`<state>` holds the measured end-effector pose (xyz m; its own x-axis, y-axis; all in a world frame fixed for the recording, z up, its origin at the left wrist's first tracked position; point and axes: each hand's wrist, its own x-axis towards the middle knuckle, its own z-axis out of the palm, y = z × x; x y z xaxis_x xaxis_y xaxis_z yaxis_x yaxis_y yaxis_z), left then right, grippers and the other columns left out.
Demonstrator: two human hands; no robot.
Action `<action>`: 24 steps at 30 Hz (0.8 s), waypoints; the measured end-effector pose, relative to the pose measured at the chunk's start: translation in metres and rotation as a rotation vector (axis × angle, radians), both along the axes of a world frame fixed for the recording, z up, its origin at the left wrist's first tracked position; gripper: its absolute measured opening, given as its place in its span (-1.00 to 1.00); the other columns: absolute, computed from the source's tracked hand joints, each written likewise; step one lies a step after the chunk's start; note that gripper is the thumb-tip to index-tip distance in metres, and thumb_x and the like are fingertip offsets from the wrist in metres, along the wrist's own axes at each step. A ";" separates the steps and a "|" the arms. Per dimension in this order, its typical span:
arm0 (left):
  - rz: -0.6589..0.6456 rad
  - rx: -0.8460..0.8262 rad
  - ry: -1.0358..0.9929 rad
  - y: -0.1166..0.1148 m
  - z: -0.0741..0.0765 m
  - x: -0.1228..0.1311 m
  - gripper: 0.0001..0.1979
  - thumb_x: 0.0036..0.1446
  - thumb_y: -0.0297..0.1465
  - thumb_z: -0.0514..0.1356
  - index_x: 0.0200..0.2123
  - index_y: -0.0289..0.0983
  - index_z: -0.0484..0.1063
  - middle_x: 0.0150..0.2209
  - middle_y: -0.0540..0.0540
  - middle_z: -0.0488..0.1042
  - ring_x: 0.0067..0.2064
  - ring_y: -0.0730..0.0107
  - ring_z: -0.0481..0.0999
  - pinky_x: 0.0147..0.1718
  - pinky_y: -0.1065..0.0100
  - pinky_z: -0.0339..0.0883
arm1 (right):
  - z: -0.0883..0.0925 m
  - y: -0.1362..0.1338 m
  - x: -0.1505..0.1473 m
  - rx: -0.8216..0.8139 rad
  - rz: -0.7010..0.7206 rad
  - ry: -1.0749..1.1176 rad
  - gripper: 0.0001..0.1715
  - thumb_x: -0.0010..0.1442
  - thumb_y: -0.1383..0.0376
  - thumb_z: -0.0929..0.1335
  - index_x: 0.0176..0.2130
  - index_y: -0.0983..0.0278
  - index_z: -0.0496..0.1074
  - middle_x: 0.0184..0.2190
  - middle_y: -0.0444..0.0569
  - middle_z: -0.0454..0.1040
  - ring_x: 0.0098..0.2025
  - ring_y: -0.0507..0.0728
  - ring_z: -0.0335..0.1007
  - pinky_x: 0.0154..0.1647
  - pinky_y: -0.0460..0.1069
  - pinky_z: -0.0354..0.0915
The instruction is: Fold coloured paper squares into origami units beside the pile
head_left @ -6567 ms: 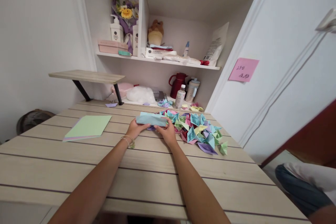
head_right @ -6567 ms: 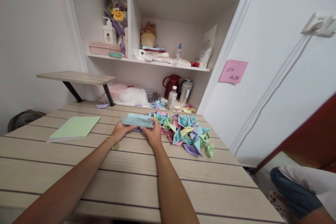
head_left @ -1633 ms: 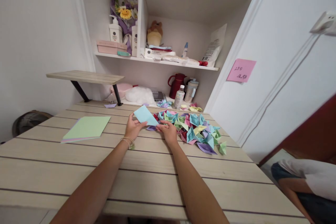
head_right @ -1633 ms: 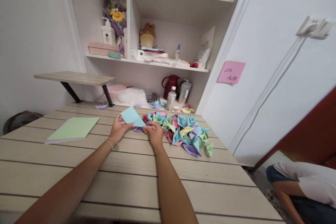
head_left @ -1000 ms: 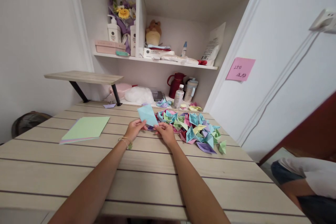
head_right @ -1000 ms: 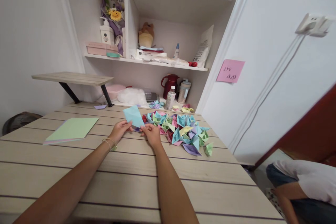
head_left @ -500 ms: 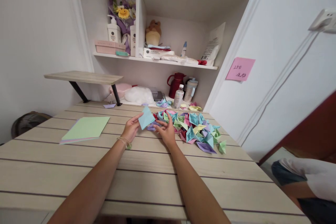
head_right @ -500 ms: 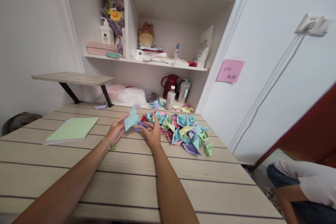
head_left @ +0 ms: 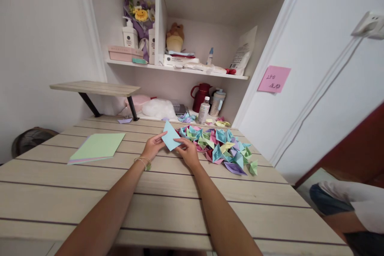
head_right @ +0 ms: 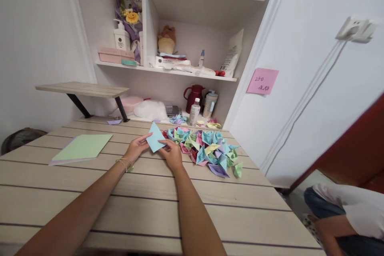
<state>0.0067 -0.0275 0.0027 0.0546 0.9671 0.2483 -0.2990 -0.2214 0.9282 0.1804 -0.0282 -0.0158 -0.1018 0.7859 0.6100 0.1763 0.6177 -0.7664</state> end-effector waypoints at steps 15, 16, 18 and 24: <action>0.056 0.010 0.218 -0.008 0.005 0.003 -0.64 -0.33 -0.36 0.38 -0.34 -0.35 0.55 -0.32 -0.17 0.56 -0.24 0.20 0.51 -0.10 0.21 0.29 | 0.010 -0.003 0.000 -0.159 -0.017 0.207 -0.82 -0.11 0.23 0.39 -0.43 0.26 0.52 -0.37 -0.04 0.46 -0.48 0.06 0.34 -0.46 -0.04 0.31; 0.081 0.022 0.253 -0.007 0.005 0.002 -0.67 -0.30 -0.34 0.37 -0.37 -0.33 0.56 -0.32 -0.16 0.57 -0.23 0.19 0.51 -0.10 0.22 0.28 | 0.011 -0.003 -0.001 -0.158 -0.020 0.213 -0.83 -0.10 0.21 0.39 -0.46 0.26 0.51 -0.40 -0.05 0.46 -0.48 0.06 0.34 -0.46 -0.04 0.31; 0.116 0.041 0.298 -0.006 0.004 0.001 -0.73 -0.27 -0.32 0.35 -0.41 -0.31 0.56 -0.32 -0.14 0.57 -0.21 0.18 0.50 -0.10 0.23 0.27 | 0.012 -0.004 -0.001 -0.162 -0.037 0.226 -0.82 -0.10 0.19 0.40 -0.51 0.27 0.49 -0.44 -0.05 0.46 -0.49 0.07 0.35 -0.45 -0.03 0.31; 0.133 0.029 0.231 -0.006 0.002 0.004 -0.75 -0.27 -0.32 0.35 -0.45 -0.33 0.54 -0.38 -0.12 0.57 -0.28 0.24 0.51 -0.15 0.25 0.30 | 0.011 -0.005 -0.003 -0.286 -0.024 0.265 -0.69 -0.10 0.11 0.41 -0.46 0.32 0.43 -0.61 -0.09 0.43 -0.54 0.08 0.37 -0.49 -0.04 0.30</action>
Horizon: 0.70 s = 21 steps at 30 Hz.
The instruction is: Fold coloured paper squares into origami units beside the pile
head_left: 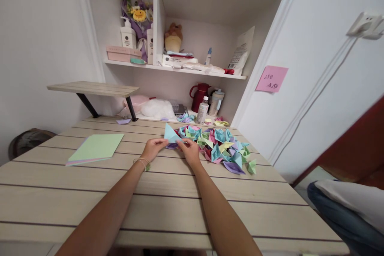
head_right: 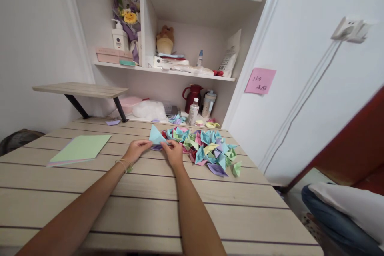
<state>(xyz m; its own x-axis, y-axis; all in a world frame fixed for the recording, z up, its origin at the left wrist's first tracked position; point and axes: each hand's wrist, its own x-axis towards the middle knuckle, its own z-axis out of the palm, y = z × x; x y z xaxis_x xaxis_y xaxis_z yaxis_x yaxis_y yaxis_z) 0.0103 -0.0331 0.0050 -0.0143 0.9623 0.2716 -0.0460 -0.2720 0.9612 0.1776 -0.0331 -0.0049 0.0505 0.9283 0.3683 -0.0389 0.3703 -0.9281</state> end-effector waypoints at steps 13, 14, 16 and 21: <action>-0.119 -0.107 -0.103 -0.002 0.000 0.001 -0.43 -0.39 -0.35 0.41 -0.24 -0.32 0.28 -0.50 -0.11 0.54 -0.42 0.28 0.54 -0.31 0.24 0.40 | 0.001 -0.003 0.001 -0.015 0.126 0.067 -0.38 -0.27 0.19 0.48 -0.17 0.27 0.32 -0.23 -0.01 0.45 -0.37 0.09 0.43 -0.38 0.00 0.41; -0.127 -0.116 -0.093 -0.002 0.000 0.002 -0.44 -0.39 -0.35 0.41 -0.24 -0.33 0.30 -0.49 -0.12 0.54 -0.42 0.28 0.54 -0.31 0.24 0.40 | 0.001 -0.003 0.001 -0.019 0.130 0.065 -0.40 -0.26 0.19 0.48 -0.18 0.28 0.32 -0.22 -0.01 0.45 -0.39 0.09 0.43 -0.38 0.00 0.41; -0.156 -0.127 -0.078 -0.002 -0.001 0.002 -0.49 -0.37 -0.35 0.40 -0.28 -0.35 0.34 -0.48 -0.14 0.54 -0.41 0.28 0.54 -0.29 0.24 0.40 | 0.000 -0.003 0.001 -0.036 0.138 0.067 -0.39 -0.26 0.20 0.48 -0.18 0.29 0.32 -0.28 -0.02 0.47 -0.42 0.08 0.44 -0.39 0.00 0.41; -0.238 -0.138 -0.062 -0.001 -0.002 0.002 -0.64 -0.30 -0.36 0.38 -0.38 -0.37 0.40 -0.47 -0.15 0.55 -0.43 0.32 0.54 -0.29 0.29 0.39 | -0.004 -0.001 0.001 -0.113 0.177 0.100 -0.32 -0.25 0.20 0.49 -0.13 0.32 0.28 -0.49 -0.07 0.49 -0.49 0.12 0.47 -0.45 -0.01 0.39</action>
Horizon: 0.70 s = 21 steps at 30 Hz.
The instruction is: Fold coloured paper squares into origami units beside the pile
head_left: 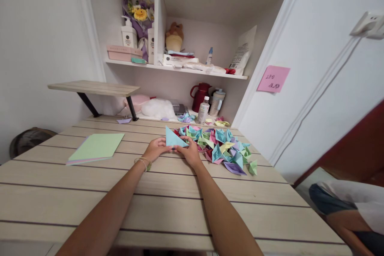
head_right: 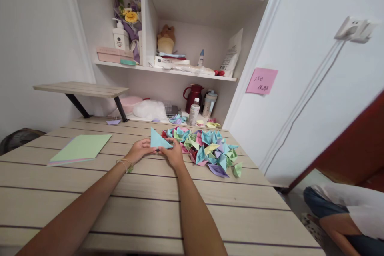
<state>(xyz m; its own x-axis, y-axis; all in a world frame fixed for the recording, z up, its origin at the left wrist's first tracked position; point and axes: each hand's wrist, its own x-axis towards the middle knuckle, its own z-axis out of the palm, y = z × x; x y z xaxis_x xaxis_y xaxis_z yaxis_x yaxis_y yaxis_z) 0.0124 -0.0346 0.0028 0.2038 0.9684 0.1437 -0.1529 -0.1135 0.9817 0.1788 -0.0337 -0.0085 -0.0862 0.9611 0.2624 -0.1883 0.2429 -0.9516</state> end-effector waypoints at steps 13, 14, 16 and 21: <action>0.119 -0.017 -0.042 0.006 -0.004 -0.002 -0.71 -0.27 -0.32 0.36 -0.46 -0.38 0.45 -0.54 -0.13 0.53 -0.51 0.39 0.51 -0.40 0.39 0.35 | 0.000 0.003 -0.003 -0.031 0.134 0.099 -0.40 -0.02 0.00 0.34 -0.03 0.24 0.36 -0.34 -0.01 0.51 -0.35 0.19 0.49 -0.39 0.07 0.42; 0.123 -0.021 -0.048 0.007 -0.004 -0.002 -0.71 -0.27 -0.32 0.37 -0.46 -0.39 0.45 -0.54 -0.12 0.53 -0.51 0.39 0.50 -0.40 0.39 0.35 | 0.000 0.003 -0.003 -0.025 0.134 0.105 -0.39 -0.01 -0.02 0.33 -0.02 0.23 0.35 -0.34 -0.01 0.51 -0.36 0.19 0.49 -0.40 0.07 0.41; 0.135 -0.029 -0.062 0.009 -0.006 -0.003 -0.71 -0.27 -0.32 0.37 -0.46 -0.39 0.44 -0.54 -0.11 0.52 -0.52 0.42 0.49 -0.40 0.39 0.35 | -0.001 0.004 -0.002 -0.018 0.128 0.107 -0.36 0.01 -0.04 0.31 0.01 0.23 0.32 -0.35 -0.02 0.51 -0.39 0.17 0.49 -0.42 0.06 0.41; 0.132 -0.031 -0.059 0.012 -0.009 -0.005 -0.70 -0.26 -0.31 0.36 -0.45 -0.38 0.45 -0.53 -0.10 0.51 -0.53 0.45 0.47 -0.41 0.40 0.34 | -0.002 0.005 -0.001 -0.010 0.111 0.060 -0.31 0.03 -0.07 0.27 0.06 0.22 0.27 -0.40 -0.03 0.51 -0.41 0.16 0.49 -0.44 0.03 0.39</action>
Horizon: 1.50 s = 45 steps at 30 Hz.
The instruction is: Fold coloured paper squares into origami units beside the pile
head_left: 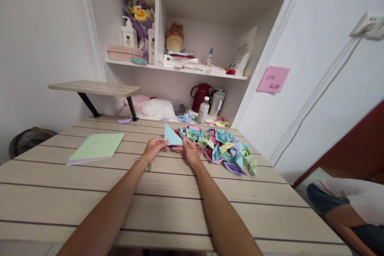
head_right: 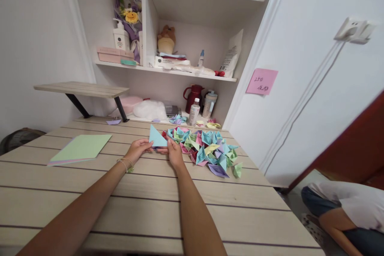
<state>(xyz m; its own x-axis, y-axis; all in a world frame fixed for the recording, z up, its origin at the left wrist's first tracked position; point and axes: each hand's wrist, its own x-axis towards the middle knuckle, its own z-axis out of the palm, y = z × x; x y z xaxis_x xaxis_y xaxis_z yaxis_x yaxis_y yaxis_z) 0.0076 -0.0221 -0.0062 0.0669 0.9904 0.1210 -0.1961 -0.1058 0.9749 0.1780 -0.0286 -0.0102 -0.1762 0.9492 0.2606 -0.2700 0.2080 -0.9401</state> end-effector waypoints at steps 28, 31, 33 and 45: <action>-0.087 0.106 0.152 0.000 0.002 0.000 -0.64 -0.11 -0.20 0.25 -0.32 -0.37 0.43 -0.58 0.01 0.40 -0.54 0.53 0.33 -0.49 0.47 0.20 | 0.003 0.000 0.002 0.054 0.019 -0.082 -0.61 -0.03 0.02 0.34 -0.35 0.28 0.46 -0.56 -0.11 0.43 -0.59 0.01 0.31 -0.62 -0.13 0.17; -0.089 0.096 0.125 0.001 0.001 0.000 -0.64 -0.12 -0.21 0.26 -0.32 -0.38 0.43 -0.52 -0.02 0.44 -0.52 0.53 0.36 -0.46 0.46 0.24 | 0.002 0.001 0.002 0.028 -0.023 -0.086 -0.64 -0.02 0.06 0.34 -0.35 0.29 0.47 -0.58 -0.11 0.42 -0.60 0.01 0.30 -0.62 -0.12 0.19; -0.088 0.087 0.099 0.001 0.001 0.000 -0.63 -0.14 -0.22 0.27 -0.30 -0.38 0.43 -0.50 -0.03 0.45 -0.52 0.53 0.37 -0.46 0.46 0.27 | 0.001 0.001 0.002 0.018 -0.041 -0.094 -0.66 -0.03 0.10 0.34 -0.33 0.30 0.47 -0.59 -0.11 0.42 -0.60 0.01 0.30 -0.62 -0.12 0.22; -0.105 0.051 0.088 -0.007 0.007 0.005 -0.57 -0.15 -0.28 0.30 -0.21 -0.41 0.38 -0.55 -0.06 0.49 -0.53 0.45 0.47 -0.45 0.42 0.34 | -0.006 0.002 -0.002 0.231 -0.107 -0.152 -0.64 -0.04 0.25 0.33 -0.19 0.29 0.45 -0.42 -0.03 0.52 -0.42 0.12 0.44 -0.41 -0.02 0.36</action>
